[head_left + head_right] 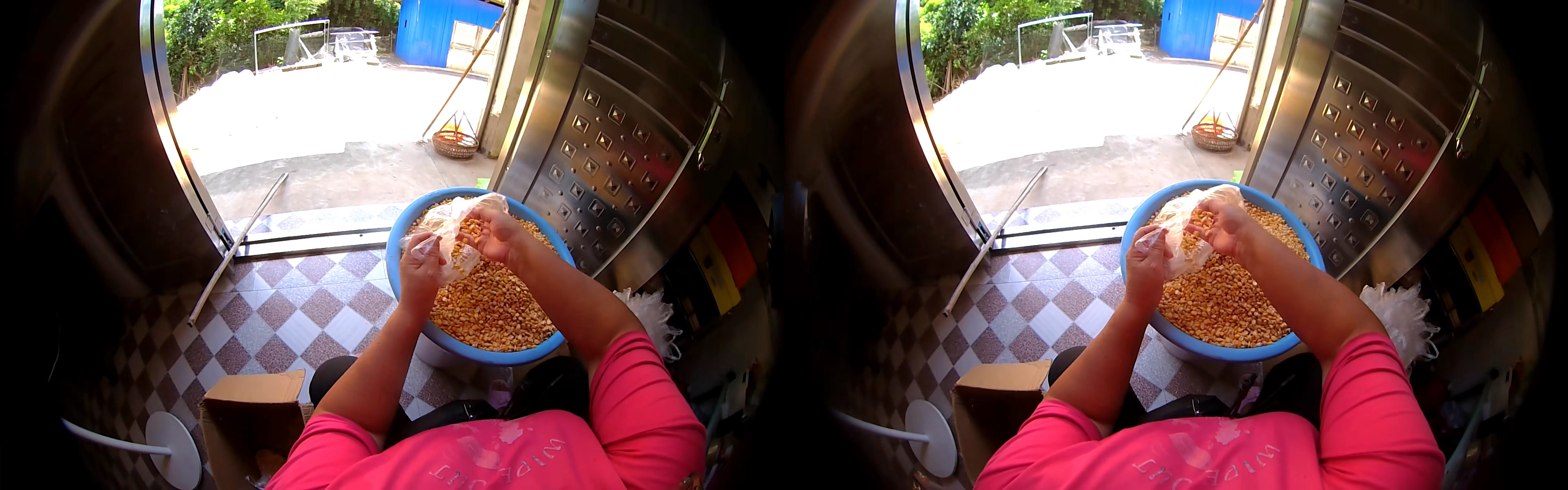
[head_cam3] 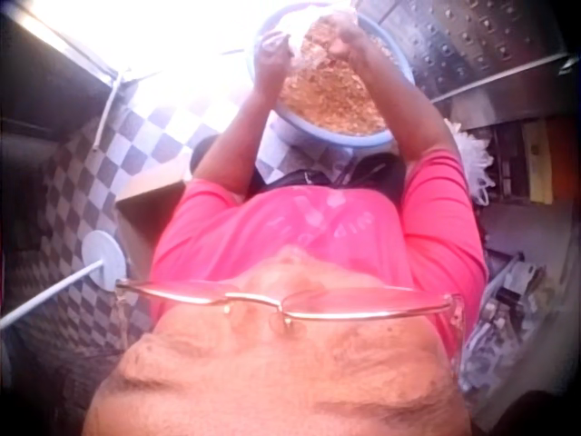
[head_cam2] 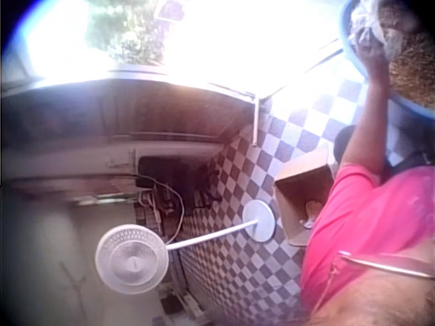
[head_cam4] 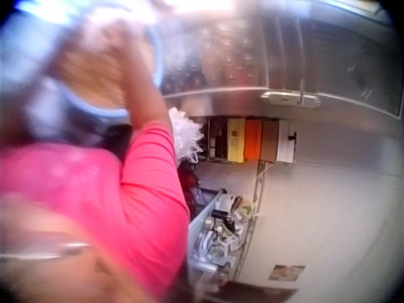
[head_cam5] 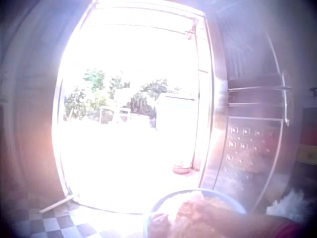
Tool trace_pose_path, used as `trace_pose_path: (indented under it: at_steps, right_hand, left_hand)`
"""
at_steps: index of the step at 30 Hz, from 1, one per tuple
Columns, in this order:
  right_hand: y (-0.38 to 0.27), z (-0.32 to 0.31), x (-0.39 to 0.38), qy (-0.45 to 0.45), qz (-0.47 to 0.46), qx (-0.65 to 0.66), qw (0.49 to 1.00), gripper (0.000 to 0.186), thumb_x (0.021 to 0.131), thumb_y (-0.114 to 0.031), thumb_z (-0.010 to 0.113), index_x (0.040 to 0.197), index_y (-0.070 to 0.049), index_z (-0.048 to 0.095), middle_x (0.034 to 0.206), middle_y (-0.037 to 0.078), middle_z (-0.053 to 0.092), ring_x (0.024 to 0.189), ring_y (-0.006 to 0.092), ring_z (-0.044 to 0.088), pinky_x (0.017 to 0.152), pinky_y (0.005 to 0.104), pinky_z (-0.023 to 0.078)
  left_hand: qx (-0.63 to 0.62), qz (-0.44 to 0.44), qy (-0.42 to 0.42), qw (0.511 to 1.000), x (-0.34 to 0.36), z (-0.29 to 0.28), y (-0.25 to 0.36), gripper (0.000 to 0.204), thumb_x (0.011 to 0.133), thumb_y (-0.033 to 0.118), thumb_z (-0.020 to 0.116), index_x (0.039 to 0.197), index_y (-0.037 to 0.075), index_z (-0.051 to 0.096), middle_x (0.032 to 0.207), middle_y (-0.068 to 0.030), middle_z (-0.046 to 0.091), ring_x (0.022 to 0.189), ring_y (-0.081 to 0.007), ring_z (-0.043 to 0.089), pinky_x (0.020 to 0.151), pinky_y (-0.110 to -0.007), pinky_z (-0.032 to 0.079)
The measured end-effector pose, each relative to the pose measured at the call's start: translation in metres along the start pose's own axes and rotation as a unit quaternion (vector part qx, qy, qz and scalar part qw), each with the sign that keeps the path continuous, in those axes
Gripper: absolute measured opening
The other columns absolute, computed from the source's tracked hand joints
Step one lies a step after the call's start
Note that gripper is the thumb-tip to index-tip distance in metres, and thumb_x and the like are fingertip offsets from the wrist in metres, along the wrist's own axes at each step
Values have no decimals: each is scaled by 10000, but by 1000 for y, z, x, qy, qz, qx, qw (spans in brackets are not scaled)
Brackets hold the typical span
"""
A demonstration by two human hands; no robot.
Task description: The person scoops dried corn by hand from a large blue tub and places it into a small clear plastic bag.
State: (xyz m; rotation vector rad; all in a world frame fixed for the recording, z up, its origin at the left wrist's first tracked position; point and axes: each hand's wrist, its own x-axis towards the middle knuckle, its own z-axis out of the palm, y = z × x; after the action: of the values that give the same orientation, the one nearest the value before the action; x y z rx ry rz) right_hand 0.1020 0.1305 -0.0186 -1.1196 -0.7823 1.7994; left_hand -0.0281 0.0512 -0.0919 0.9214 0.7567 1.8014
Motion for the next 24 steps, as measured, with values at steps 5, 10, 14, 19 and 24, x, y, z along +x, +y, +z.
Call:
trace_pose_path:
  at_steps: [5, 10, 14, 19, 24]
  right_hand:
    - [-9, 1, 0, -40, -35, 13, 998, 341, 884, -100, 467, 1205, -26, 383, 1147, 134, 446, 1046, 274, 464, 905, 445, 432]
    - [-14, -5, -2, -79, -73, -92, 990, 359, 884, -126, 468, 1228, -64, 387, 1209, 98, 433, 1092, 239, 431, 935, 434, 361]
    - [-10, -13, -5, -74, -113, -198, 971, 316, 872, -105, 473, 1184, -59, 443, 1187, 82, 465, 1060, 197, 454, 900, 377, 382]
    - [-7, -41, -11, -51, -217, -337, 915, 202, 869, -133, 495, 1043, -40, 544, 1022, 71, 544, 944, 148, 512, 807, 304, 429]
    - [10, -86, -35, 6, -282, -558, 780, 186, 858, -181, 527, 950, -27, 575, 940, 83, 567, 794, 186, 562, 700, 335, 454]
  left_hand:
    - [11, 0, 3, 1000, 0, 2, 3, 143, 900, 139, 520, 1018, 61, 502, 629, 16, 485, 474, -31, 406, 394, -182, 327]
    - [8, -14, 7, 1000, -1, 3, 5, 140, 902, 151, 518, 1012, 66, 504, 629, 17, 481, 477, -32, 405, 393, -181, 322]
    - [-6, -21, 11, 1000, -1, 3, 4, 123, 903, 156, 516, 995, 73, 513, 626, 17, 475, 475, -37, 401, 390, -180, 317]
    - [-1, -10, 14, 1000, 1, 0, 3, 115, 904, 155, 515, 986, 74, 519, 625, 20, 477, 484, -36, 397, 401, -179, 313]
    - [-10, -10, 20, 1000, 1, 1, 7, 112, 903, 150, 518, 975, 64, 526, 627, 29, 484, 527, -31, 405, 460, -176, 320]
